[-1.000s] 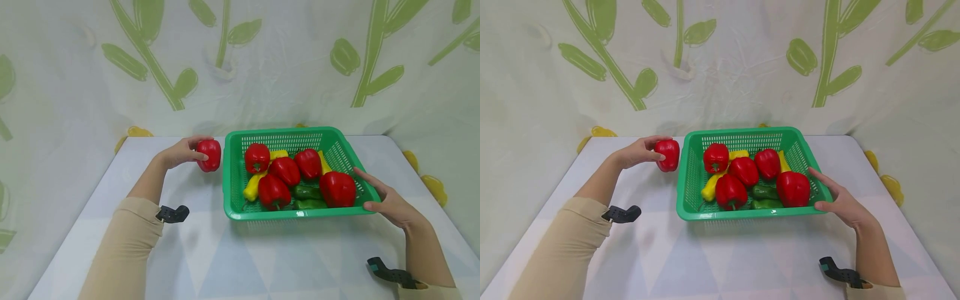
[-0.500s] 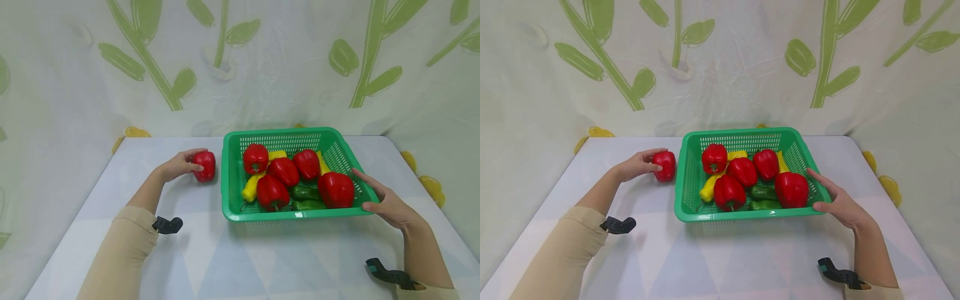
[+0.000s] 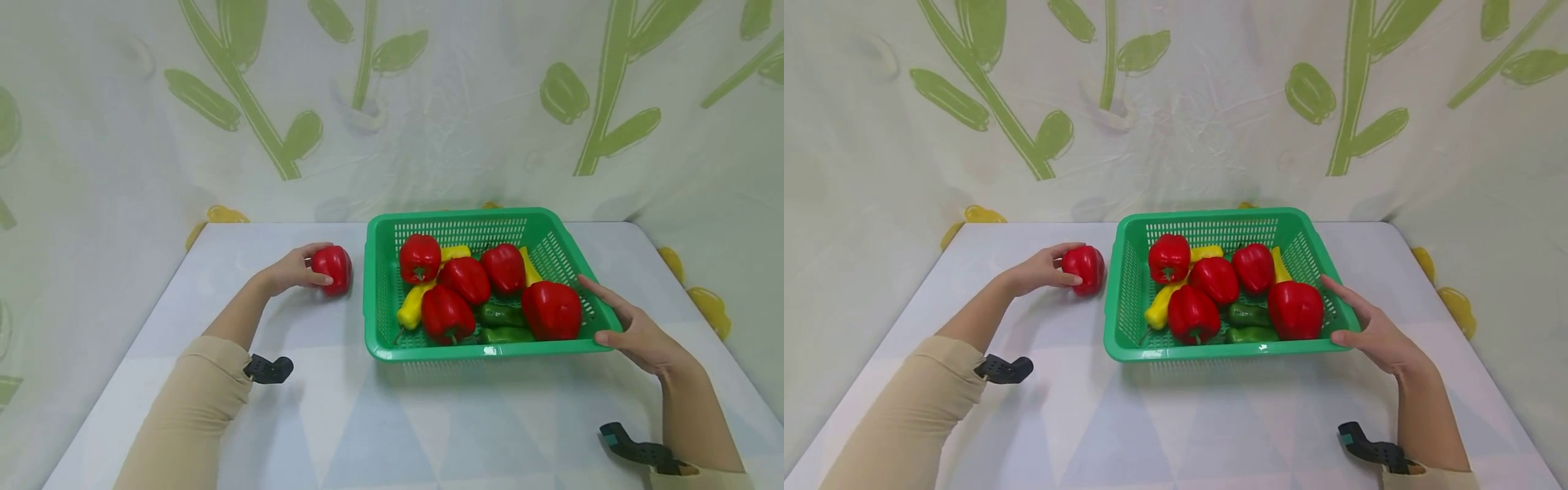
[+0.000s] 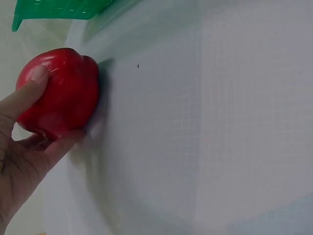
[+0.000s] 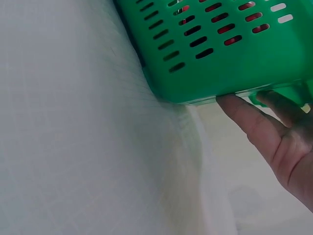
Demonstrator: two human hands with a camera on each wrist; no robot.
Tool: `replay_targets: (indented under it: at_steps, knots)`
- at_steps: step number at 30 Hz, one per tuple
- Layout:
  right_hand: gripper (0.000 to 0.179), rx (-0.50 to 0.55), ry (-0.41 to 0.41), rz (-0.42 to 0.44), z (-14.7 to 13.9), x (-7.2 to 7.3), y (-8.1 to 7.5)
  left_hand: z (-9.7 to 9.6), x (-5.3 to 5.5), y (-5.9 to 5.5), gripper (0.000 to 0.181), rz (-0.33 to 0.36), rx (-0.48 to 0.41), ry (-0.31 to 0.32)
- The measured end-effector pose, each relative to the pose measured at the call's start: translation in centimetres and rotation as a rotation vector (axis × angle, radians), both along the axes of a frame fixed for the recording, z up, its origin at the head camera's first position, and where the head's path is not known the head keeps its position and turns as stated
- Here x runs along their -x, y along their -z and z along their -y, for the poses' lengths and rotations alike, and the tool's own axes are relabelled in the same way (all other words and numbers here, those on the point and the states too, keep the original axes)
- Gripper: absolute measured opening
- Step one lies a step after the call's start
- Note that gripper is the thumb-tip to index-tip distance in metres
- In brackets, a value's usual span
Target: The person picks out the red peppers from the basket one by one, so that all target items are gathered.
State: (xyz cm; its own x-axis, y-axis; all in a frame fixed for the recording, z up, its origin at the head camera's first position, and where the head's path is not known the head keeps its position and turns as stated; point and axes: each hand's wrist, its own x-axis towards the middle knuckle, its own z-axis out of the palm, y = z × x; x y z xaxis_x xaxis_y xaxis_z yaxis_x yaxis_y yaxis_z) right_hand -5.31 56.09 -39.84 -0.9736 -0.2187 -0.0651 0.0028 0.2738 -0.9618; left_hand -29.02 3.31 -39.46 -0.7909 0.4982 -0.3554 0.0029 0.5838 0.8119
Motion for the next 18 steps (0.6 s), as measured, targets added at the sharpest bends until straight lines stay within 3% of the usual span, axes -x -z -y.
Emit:
replay_targets:
  at_steps: [13,18]
  knots:
    - [0.076,-0.007,0.003,0.003,0.1,0.1,0.2,-0.9,0.5,1.3,0.082,-0.058,-0.089,-0.088]
    - [0.076,-0.025,0.015,0.007,-0.1,0.0,0.0,-1.2,1.0,1.4,0.078,-0.073,-0.109,-0.076]
